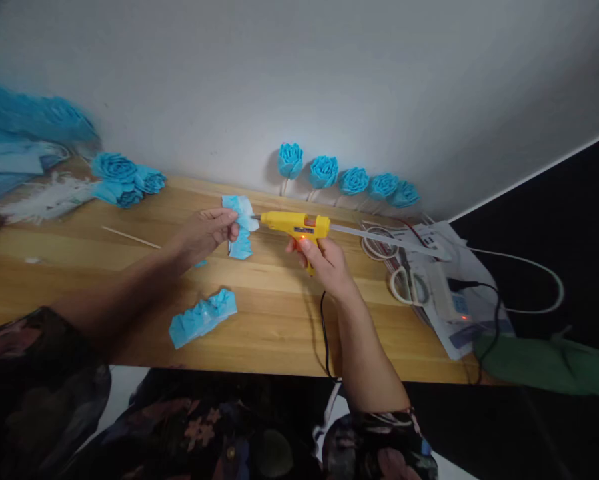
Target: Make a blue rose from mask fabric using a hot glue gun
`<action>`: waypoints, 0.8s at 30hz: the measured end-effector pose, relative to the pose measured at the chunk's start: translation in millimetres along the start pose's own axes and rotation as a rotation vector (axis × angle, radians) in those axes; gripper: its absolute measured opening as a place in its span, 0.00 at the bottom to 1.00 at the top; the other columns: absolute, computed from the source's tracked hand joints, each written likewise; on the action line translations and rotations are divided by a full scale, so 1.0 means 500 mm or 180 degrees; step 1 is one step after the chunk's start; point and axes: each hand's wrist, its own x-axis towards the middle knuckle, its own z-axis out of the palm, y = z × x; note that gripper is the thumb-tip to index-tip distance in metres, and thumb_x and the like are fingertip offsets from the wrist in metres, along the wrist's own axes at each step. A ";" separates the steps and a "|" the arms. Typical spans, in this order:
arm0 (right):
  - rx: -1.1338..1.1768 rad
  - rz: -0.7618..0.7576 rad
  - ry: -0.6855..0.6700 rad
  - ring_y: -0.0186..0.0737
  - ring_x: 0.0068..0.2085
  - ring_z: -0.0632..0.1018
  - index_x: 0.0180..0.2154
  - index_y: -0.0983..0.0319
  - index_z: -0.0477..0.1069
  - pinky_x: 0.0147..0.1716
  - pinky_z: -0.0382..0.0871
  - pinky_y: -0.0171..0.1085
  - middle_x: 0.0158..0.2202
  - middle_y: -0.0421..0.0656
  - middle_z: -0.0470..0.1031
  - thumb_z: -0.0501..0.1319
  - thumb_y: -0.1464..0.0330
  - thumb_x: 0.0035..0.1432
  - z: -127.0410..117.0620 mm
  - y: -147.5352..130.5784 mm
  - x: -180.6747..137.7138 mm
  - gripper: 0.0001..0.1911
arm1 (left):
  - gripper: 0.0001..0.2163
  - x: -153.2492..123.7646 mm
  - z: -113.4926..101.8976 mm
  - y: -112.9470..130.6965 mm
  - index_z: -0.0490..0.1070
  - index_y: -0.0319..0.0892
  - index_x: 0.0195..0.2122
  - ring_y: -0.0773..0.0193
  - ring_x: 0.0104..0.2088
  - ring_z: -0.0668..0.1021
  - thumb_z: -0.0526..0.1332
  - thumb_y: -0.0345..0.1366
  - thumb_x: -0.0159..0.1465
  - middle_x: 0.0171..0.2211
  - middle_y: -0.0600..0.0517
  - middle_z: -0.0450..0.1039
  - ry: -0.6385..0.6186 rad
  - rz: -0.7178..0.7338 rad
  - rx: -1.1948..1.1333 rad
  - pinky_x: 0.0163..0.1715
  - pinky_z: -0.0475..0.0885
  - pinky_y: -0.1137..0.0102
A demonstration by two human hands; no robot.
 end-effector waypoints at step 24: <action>-0.0286 0.0086 -0.0043 0.34 0.23 0.68 0.32 0.62 0.78 0.24 0.60 0.35 0.23 0.40 0.69 0.59 0.34 0.60 0.002 0.003 0.001 0.37 | 0.18 0.002 -0.002 -0.013 0.74 0.38 0.25 0.71 0.25 0.74 0.79 0.44 0.52 0.24 0.54 0.75 -0.0299 -0.0067 0.0164 0.29 0.68 0.73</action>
